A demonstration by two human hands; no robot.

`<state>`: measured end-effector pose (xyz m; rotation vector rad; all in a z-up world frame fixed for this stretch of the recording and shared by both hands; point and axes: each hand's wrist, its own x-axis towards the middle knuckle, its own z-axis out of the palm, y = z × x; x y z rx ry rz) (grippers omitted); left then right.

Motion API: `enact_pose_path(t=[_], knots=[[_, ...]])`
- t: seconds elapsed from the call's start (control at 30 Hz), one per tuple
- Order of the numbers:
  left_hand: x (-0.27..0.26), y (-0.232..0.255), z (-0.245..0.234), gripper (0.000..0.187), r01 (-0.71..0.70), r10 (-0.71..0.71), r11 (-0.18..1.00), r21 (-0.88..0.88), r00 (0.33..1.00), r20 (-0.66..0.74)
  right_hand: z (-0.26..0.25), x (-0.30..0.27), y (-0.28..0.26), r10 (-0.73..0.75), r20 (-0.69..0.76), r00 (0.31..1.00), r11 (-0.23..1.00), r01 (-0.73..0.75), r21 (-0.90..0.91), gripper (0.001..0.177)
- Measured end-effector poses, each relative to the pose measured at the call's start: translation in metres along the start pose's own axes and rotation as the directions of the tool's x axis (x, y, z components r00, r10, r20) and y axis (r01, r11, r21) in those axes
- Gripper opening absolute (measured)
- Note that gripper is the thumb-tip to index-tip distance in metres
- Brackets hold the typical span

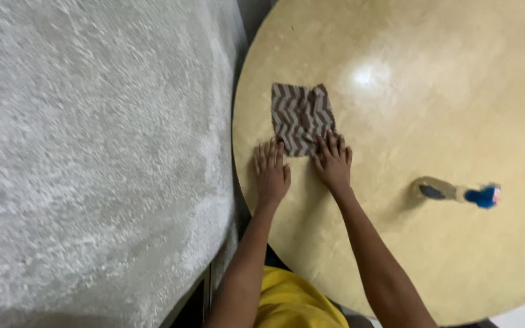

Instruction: The person cleans a round wooden table using a spray bottle and a patterned cloth. They repeatedly spray liquid onto the table surface and wipe it down with the cloth, moving around the table to cover different areas.

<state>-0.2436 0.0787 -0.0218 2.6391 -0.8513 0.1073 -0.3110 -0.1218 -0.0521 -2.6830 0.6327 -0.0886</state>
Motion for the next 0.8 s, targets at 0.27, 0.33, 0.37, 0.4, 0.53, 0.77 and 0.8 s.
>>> enact_pose_path(t=[0.27,0.33,0.37,0.4,0.53,0.77,0.8], knots=[[0.005,0.003,0.009,0.064,-0.04,0.018,0.995,0.091,0.973,0.23,-0.009,-0.045,0.013,-0.019,-0.013,1.0,0.996,0.018,-0.082,0.067],[0.003,-0.001,0.006,0.066,-0.041,0.021,0.995,0.093,0.979,0.204,-0.011,-0.059,0.014,-0.003,-0.053,0.999,0.992,-0.004,-0.125,0.066],[-0.003,0.0,0.005,0.067,-0.043,0.022,0.994,0.097,0.978,0.206,-0.012,-0.062,0.017,-0.01,-0.026,1.0,0.993,0.007,-0.121,0.065],[-0.01,0.0,0.003,0.068,-0.045,0.023,0.994,0.1,0.978,0.208,-0.011,-0.063,0.02,-0.017,0.001,1.0,0.993,0.017,-0.117,0.064],[-0.036,-0.005,-0.006,0.072,-0.065,0.047,0.991,0.117,0.987,0.154,-0.008,-0.078,0.03,-0.06,0.003,0.998,0.981,0.059,-0.186,0.062],[-0.078,-0.012,-0.022,0.075,-0.082,0.04,0.983,0.165,0.97,0.24,-0.012,-0.115,0.031,-0.02,0.033,0.999,0.971,0.028,-0.236,0.061],[-0.083,-0.012,-0.026,0.075,-0.089,0.046,0.979,0.182,0.972,0.229,-0.014,-0.127,0.03,-0.029,0.031,0.999,0.971,0.035,-0.237,0.061]])
